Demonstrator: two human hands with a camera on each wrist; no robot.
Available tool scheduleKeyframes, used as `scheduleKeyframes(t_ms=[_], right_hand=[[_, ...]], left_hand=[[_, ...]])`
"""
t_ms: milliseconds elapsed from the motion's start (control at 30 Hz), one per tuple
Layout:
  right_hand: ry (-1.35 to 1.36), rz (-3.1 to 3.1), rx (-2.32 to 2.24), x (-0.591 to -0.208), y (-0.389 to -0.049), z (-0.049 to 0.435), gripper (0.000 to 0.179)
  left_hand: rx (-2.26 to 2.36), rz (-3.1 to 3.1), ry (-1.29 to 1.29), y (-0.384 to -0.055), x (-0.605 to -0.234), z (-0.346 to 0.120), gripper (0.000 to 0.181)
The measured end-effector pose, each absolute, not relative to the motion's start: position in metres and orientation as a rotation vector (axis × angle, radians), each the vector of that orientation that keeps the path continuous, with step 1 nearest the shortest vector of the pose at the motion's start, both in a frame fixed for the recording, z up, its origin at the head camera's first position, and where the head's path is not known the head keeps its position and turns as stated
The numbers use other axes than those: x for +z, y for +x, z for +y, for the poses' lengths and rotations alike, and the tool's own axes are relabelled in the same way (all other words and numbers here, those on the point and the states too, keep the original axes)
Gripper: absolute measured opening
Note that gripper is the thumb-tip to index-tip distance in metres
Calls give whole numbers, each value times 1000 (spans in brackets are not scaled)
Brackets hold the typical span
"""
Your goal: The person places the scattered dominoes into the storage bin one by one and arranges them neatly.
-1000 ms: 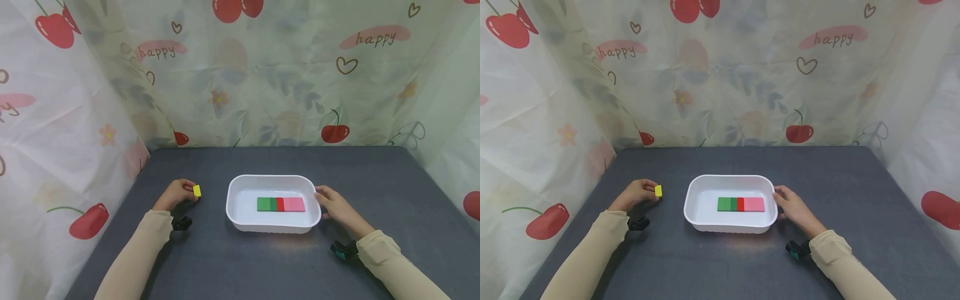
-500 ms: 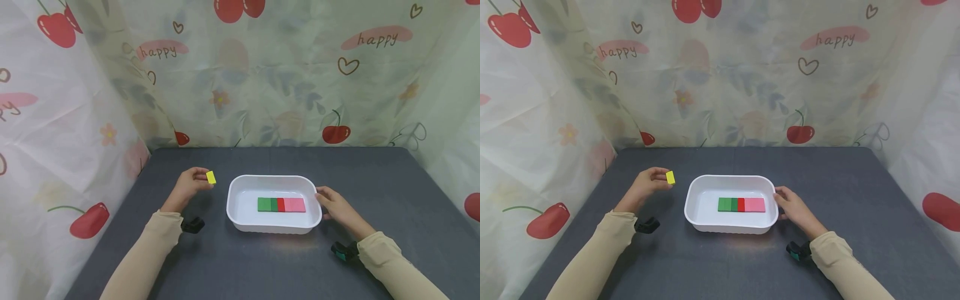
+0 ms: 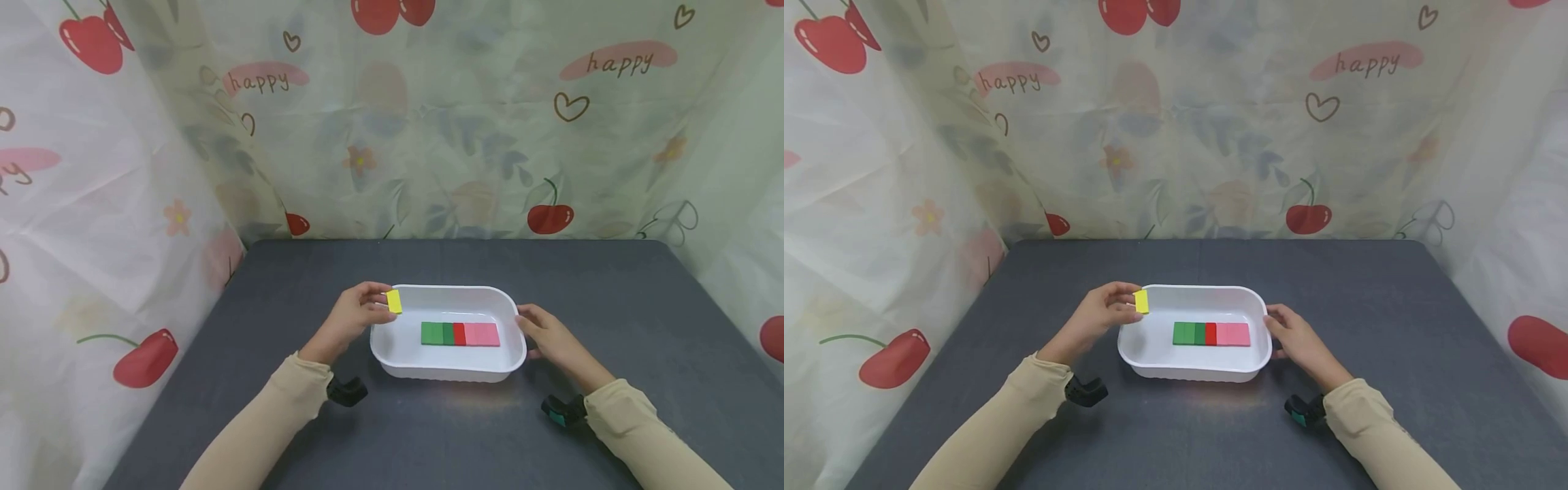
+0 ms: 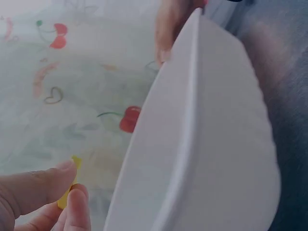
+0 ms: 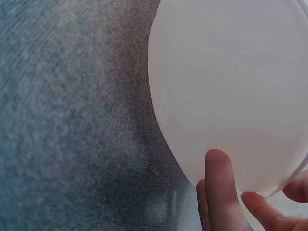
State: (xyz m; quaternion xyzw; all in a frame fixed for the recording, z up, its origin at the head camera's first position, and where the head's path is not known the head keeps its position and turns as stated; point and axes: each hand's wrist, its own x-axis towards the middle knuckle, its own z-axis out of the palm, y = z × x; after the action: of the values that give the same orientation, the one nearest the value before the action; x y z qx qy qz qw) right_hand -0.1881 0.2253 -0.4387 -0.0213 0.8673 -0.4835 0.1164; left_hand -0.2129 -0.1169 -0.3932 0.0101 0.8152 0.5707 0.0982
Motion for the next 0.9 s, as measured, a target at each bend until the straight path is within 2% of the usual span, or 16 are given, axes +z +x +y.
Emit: scheduleKeyframes(t_ms=[300, 900], right_hand=[[-68, 2534, -1421, -438, -188, 225, 51], [-87, 2528, -1440, -438, -189, 226, 50]], left_hand=[[1628, 2362, 155, -214, -409, -96, 46], [1268, 2483, 205, -223, -414, -67, 41]])
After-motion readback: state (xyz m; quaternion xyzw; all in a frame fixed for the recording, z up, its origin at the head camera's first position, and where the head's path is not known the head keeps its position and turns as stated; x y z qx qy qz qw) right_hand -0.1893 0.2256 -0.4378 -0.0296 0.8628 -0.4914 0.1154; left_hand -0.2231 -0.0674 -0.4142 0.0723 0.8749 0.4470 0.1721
